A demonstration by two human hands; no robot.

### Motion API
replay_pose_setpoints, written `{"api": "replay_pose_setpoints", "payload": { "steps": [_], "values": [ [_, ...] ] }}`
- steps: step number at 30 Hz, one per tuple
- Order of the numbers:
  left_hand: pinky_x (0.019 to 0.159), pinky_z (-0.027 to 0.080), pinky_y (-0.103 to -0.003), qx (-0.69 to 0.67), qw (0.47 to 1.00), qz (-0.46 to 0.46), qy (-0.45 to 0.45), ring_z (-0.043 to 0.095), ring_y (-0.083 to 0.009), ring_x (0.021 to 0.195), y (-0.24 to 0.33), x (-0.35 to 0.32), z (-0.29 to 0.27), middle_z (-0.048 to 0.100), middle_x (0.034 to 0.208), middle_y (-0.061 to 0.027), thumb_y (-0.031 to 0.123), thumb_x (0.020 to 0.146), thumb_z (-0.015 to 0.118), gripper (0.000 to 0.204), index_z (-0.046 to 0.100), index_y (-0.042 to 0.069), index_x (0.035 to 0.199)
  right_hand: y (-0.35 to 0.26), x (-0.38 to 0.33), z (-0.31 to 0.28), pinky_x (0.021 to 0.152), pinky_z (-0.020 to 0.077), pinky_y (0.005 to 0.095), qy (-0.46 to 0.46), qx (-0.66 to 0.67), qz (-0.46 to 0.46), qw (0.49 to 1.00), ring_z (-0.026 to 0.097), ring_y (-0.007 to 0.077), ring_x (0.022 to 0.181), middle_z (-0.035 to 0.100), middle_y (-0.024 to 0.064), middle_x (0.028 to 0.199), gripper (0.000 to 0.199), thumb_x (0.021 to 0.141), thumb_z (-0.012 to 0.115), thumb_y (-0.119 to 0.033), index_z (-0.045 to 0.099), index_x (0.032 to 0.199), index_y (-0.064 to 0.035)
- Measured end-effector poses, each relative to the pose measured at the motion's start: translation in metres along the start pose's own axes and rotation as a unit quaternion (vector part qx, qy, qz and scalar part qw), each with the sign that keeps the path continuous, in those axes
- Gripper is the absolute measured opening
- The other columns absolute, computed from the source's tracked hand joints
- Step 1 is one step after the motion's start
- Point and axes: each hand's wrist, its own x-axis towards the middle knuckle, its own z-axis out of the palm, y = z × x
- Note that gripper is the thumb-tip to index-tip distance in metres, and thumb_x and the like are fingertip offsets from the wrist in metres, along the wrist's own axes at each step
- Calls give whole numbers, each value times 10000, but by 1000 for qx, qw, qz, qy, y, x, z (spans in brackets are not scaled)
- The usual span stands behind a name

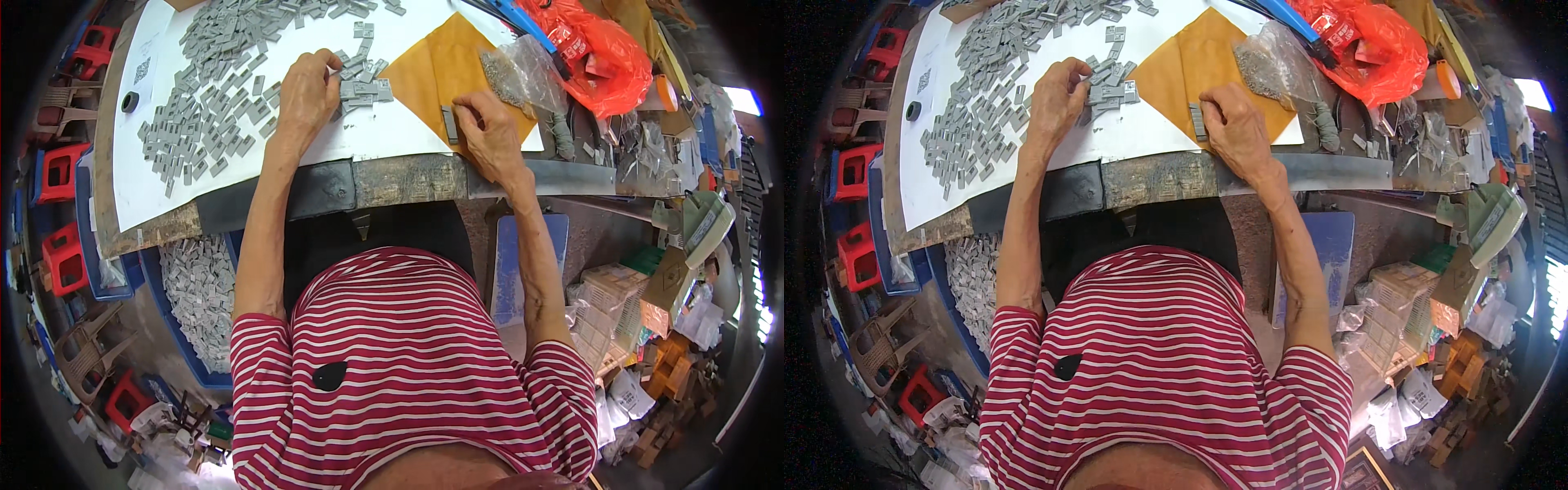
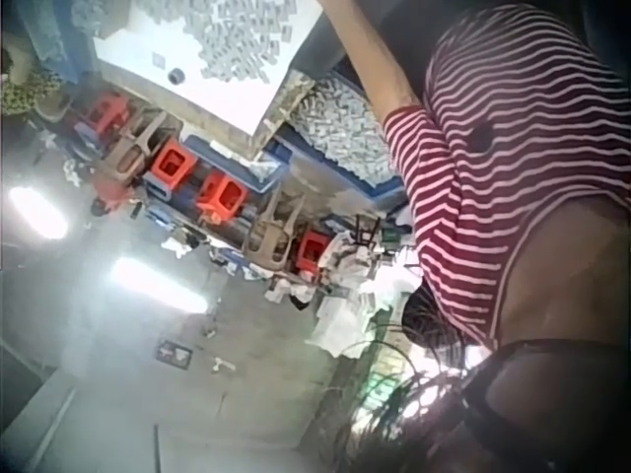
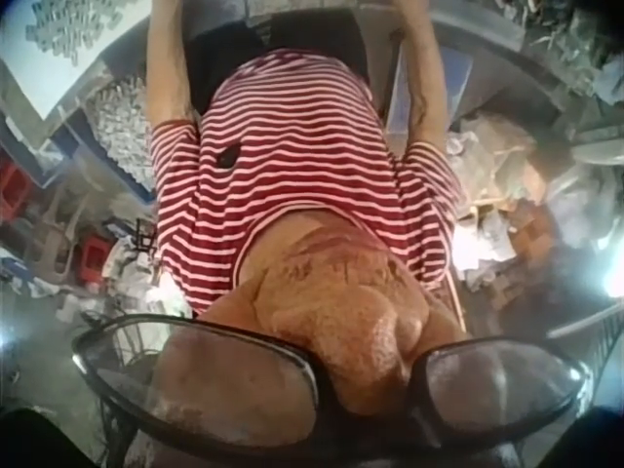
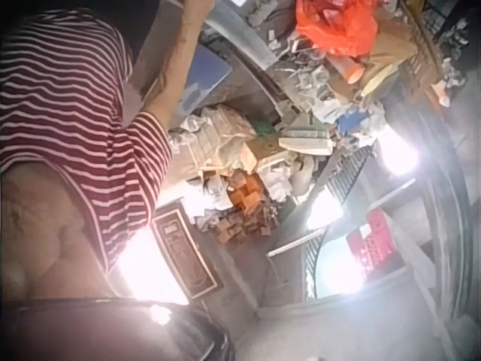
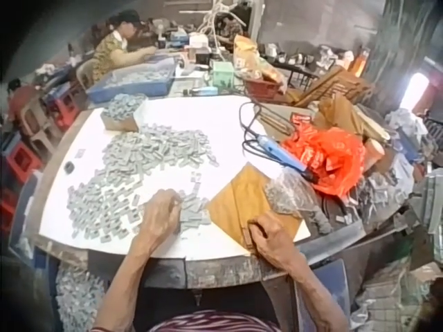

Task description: Assembling or inspecting small grey metal hardware components on a workbench.

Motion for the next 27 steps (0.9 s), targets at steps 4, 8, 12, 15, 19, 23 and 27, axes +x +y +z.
{"api": "replay_pose_setpoints", "payload": {
  "steps": [4, 8, 12, 15, 19, 23, 27],
  "values": [
    [631, 459, -314, -2, 1000, 5, 20, 558, -201, 658, 4, -3, 5, 555, 770, -111, 37, 746, 573, 173, 588, 22, 917, 3, 6, 1, 627, 435, 387, -36, -25, -41, 998, 551, 329, 723, 528, 152, 786, 68, 783, 542, -34, 550, 841, 1],
    [623, 461, -299, -14, 1000, -1, 23, 547, -182, 647, 4, -5, 4, 547, 768, -98, 38, 754, 574, 177, 592, 23, 929, 0, 9, 0, 623, 441, 401, -76, -77, -97, 989, 550, 343, 720, 508, 148, 824, 65, 787, 535, -34, 537, 847, -7],
    [622, 462, -296, -16, 999, 1, 29, 545, -172, 649, 3, -6, 6, 550, 772, -92, 40, 756, 578, 193, 594, 21, 947, 0, 11, 1, 610, 436, 368, -84, -115, -119, 983, 549, 320, 707, 509, 140, 791, 71, 779, 551, -11, 538, 848, 1],
    [616, 464, -296, -34, 999, -7, 33, 542, -165, 643, 2, -8, 6, 556, 773, -88, 39, 755, 580, 212, 597, 18, 965, 0, 13, 1, 595, 437, 381, -107, -141, -136, 975, 547, 323, 695, 495, 140, 784, 74, 770, 539, 6, 523, 842, 1],
    [636, 438, -361, -98, 993, -29, 53, 545, -257, 667, 5, -7, 7, 545, 748, -130, 24, 715, 587, 167, 605, 0, 880, 4, 15, 3, 576, 437, 391, -106, -163, -159, 968, 541, 324, 664, 488, 139, 775, 79, 757, 541, 5, 501, 824, -9],
    [642, 442, -359, -106, 992, -26, 61, 549, -256, 677, 7, -10, 6, 548, 757, -133, 26, 715, 590, 130, 608, -9, 840, 2, 14, 3, 551, 433, 392, -98, -177, -174, 964, 538, 326, 635, 489, 136, 765, 87, 748, 550, -1, 491, 810, -19],
    [649, 442, -359, -101, 992, -29, 68, 548, -257, 692, 5, -12, 7, 544, 758, -133, 25, 713, 585, 110, 600, -10, 817, 3, 14, 7, 537, 428, 396, -87, -166, -180, 966, 534, 326, 619, 488, 137, 751, 86, 746, 552, -2, 494, 806, -21]
  ]
}}
